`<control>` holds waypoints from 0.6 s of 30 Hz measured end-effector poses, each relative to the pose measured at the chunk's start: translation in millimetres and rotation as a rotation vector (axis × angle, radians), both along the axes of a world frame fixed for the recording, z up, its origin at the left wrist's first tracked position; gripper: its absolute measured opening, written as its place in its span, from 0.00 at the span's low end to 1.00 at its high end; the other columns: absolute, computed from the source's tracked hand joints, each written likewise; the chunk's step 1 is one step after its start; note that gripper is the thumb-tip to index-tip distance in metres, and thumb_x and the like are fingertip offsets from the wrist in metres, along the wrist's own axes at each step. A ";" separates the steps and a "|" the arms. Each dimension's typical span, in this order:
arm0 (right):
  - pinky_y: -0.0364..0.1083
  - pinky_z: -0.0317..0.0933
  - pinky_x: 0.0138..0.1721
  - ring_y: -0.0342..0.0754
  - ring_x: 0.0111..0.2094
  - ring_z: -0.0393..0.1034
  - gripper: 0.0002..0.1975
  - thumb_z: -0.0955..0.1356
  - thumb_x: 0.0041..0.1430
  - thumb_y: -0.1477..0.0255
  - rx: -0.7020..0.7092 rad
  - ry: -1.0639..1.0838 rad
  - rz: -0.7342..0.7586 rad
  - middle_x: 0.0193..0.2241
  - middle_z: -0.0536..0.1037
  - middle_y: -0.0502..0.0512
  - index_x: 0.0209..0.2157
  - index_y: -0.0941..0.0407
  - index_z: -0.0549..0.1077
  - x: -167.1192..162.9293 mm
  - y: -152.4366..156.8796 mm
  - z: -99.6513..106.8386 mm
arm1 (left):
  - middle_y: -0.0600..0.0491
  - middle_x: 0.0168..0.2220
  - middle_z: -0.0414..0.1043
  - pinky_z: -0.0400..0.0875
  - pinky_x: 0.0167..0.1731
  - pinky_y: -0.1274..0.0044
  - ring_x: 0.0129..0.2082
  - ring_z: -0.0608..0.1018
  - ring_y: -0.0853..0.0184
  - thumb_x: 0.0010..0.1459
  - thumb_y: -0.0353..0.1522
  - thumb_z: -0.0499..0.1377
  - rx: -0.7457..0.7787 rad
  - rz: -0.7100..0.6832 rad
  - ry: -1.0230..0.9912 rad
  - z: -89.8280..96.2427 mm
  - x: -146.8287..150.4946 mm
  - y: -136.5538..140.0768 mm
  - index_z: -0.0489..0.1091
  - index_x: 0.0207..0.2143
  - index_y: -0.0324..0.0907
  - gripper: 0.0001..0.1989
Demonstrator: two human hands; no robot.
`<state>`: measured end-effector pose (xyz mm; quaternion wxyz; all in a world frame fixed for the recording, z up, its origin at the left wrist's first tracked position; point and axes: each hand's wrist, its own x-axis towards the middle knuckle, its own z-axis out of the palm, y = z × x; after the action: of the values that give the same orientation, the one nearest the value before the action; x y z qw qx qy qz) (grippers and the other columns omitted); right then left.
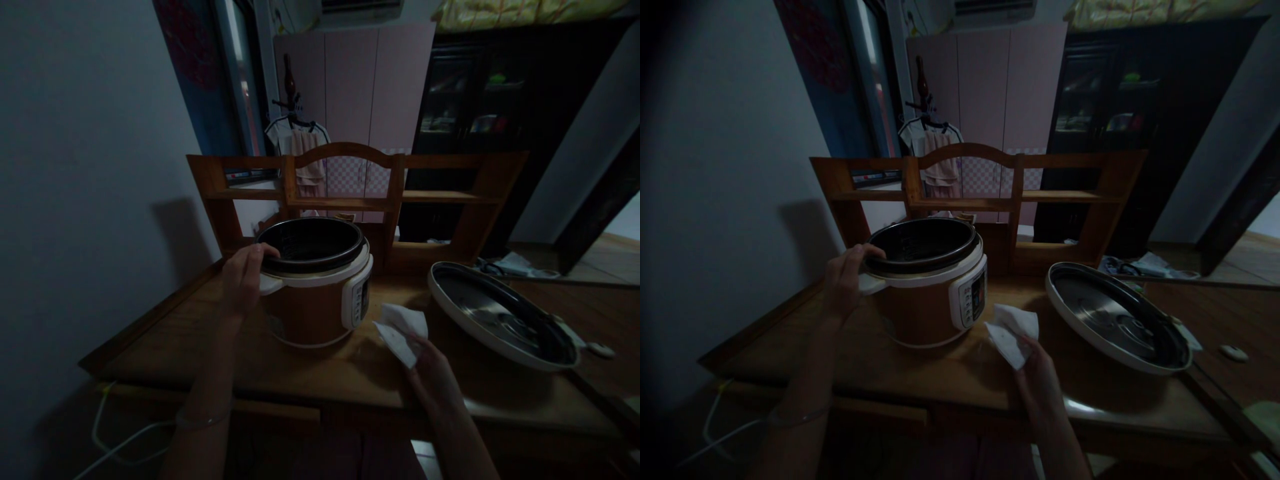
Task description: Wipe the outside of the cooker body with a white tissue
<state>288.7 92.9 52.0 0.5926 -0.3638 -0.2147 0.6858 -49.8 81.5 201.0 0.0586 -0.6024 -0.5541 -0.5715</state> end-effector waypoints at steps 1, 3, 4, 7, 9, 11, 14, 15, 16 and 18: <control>0.45 0.74 0.41 0.52 0.36 0.79 0.06 0.73 0.47 0.73 0.005 0.006 0.010 0.33 0.84 0.54 0.31 0.56 0.80 -1.0 -0.9 0.9 | 0.53 0.38 0.77 0.67 0.44 0.73 0.40 0.77 0.65 0.67 0.43 0.42 -0.002 0.000 0.004 -0.1 -0.2 0.1 0.75 0.34 0.46 0.24; 0.46 0.73 0.43 0.53 0.40 0.79 0.10 0.74 0.48 0.73 0.016 0.020 0.032 0.36 0.84 0.55 0.35 0.57 0.80 -3.6 -2.2 1.8 | 0.53 0.38 0.77 0.67 0.44 0.73 0.40 0.77 0.65 0.67 0.43 0.42 -0.001 -0.004 0.007 -0.3 -0.4 0.3 0.74 0.33 0.46 0.24; 0.47 0.73 0.44 0.54 0.41 0.79 0.11 0.74 0.48 0.73 0.019 0.026 0.040 0.38 0.83 0.55 0.37 0.57 0.80 -5.0 -2.5 1.9 | 0.53 0.38 0.77 0.68 0.44 0.73 0.40 0.77 0.65 0.67 0.43 0.41 0.003 -0.005 0.004 -0.4 -0.3 0.4 0.74 0.33 0.46 0.24; 0.47 0.73 0.47 0.54 0.42 0.79 0.12 0.74 0.50 0.73 0.020 0.039 0.047 0.38 0.83 0.55 0.39 0.58 0.80 -8.2 -2.6 2.1 | 0.54 0.37 0.77 0.67 0.44 0.73 0.40 0.77 0.65 0.67 0.43 0.41 0.009 -0.007 -0.009 -0.6 0.3 0.5 0.74 0.33 0.46 0.24; 0.48 0.73 0.47 0.55 0.43 0.79 0.11 0.74 0.50 0.74 0.027 0.048 0.034 0.37 0.84 0.55 0.38 0.58 0.80 -8.9 -2.4 2.8 | 0.54 0.37 0.77 0.67 0.44 0.73 0.40 0.77 0.65 0.67 0.43 0.42 0.004 -0.006 -0.014 -0.6 0.8 0.3 0.74 0.33 0.46 0.23; 0.48 0.73 0.48 0.56 0.44 0.78 0.10 0.73 0.50 0.74 0.029 0.061 0.020 0.36 0.84 0.55 0.37 0.58 0.80 -8.9 -2.1 4.2 | 0.54 0.37 0.77 0.68 0.44 0.73 0.40 0.77 0.65 0.67 0.43 0.42 0.001 -0.003 -0.018 -0.5 1.1 0.2 0.74 0.33 0.46 0.23; 0.49 0.73 0.48 0.56 0.45 0.78 0.11 0.72 0.50 0.75 0.005 0.060 0.003 0.36 0.84 0.55 0.38 0.57 0.80 -8.3 -1.6 6.3 | 0.54 0.37 0.78 0.68 0.44 0.73 0.40 0.77 0.65 0.67 0.42 0.42 0.008 -0.003 -0.022 -0.5 1.0 0.6 0.75 0.33 0.45 0.24; 0.49 0.73 0.47 0.56 0.45 0.78 0.11 0.71 0.51 0.75 -0.001 0.059 -0.003 0.36 0.84 0.55 0.39 0.57 0.79 -8.0 -1.4 7.1 | 0.54 0.37 0.78 0.67 0.44 0.74 0.40 0.77 0.65 0.67 0.42 0.42 0.008 -0.005 -0.024 -0.6 0.9 0.9 0.75 0.33 0.44 0.24; 0.49 0.73 0.47 0.56 0.45 0.78 0.13 0.71 0.51 0.75 -0.002 0.063 -0.010 0.36 0.84 0.56 0.40 0.57 0.79 -7.7 -1.4 7.8 | 0.54 0.37 0.78 0.67 0.44 0.74 0.40 0.77 0.65 0.67 0.42 0.42 0.008 -0.007 -0.028 -0.7 0.9 1.2 0.75 0.33 0.44 0.24; 0.48 0.74 0.45 0.55 0.43 0.79 0.15 0.70 0.51 0.77 -0.007 0.086 -0.023 0.37 0.84 0.56 0.43 0.58 0.78 -6.7 -1.6 9.5 | 0.54 0.37 0.78 0.67 0.44 0.74 0.40 0.77 0.65 0.67 0.42 0.42 0.014 -0.011 -0.042 -0.9 1.1 1.6 0.75 0.33 0.44 0.24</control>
<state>282.0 91.3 61.5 0.6078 -0.3385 -0.1827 0.6947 -48.7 83.2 200.1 0.0480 -0.5931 -0.5477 -0.5882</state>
